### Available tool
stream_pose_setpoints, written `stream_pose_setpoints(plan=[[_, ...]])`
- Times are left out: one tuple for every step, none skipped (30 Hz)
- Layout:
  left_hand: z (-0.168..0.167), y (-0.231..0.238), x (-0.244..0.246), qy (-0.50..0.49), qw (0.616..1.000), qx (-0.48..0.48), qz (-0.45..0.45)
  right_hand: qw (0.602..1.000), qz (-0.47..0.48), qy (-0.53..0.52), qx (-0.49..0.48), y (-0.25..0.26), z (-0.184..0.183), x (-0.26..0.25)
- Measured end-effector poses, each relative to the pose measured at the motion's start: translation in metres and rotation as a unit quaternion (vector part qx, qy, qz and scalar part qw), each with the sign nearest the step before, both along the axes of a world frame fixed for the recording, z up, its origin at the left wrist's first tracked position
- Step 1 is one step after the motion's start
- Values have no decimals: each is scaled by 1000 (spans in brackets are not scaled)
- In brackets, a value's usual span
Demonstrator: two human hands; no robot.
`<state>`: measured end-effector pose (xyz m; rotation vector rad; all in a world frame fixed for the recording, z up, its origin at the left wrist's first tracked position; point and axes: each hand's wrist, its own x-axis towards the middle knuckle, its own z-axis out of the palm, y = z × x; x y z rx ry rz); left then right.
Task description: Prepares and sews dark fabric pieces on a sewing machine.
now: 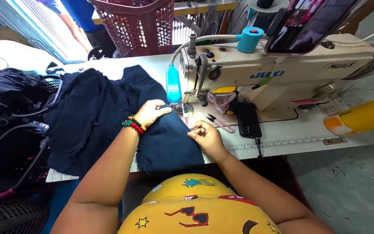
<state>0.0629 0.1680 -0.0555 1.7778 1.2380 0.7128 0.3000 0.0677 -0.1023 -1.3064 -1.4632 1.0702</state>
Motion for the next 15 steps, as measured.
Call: stream_pose_setpoints(plan=[[-1,1,0,1,1000,6,-1,1000,1,-4,0,0,0,0],[-2,1,-1,1,1000,6,-1,1000,1,-4,-2,0,1,0],[-2,2,-1,0,1000,3,0,1000,2,0,-5,-1,1,0],[-1,2,-1,1,1000,-1,3,1000,3,6,-8,-1,1,0],[0,2,-1,2,1000,-4,4,1000,4,12,-8,-1,2,0],[1,2,-1,3,1000,-7,6,1000,5,18,-7,-1,1,1],[1,2,-2,4,1000,-10,8,1000,4,22,-6,0,1,1],[2,2,-2,5,1000,-11,9,1000,4,24,-6,0,1,2],[2,1,-2,3,1000,-13,10,1000,3,25,-10,0,2,3],[2,1,-2,-3,1000,-14,10,1000,2,27,-13,0,2,3],[3,1,-3,-12,1000,-15,8,999,1,31,-16,1,2,3],[4,1,-4,-19,1000,-17,5,999,0,36,-17,1,2,4],[5,0,-5,-23,1000,-19,2,999,1,41,-18,1,2,4],[7,-1,-5,-25,999,-20,2,999,2,47,-20,1,2,5],[8,-2,-5,-27,999,-20,3,998,4,53,-22,2,1,5]])
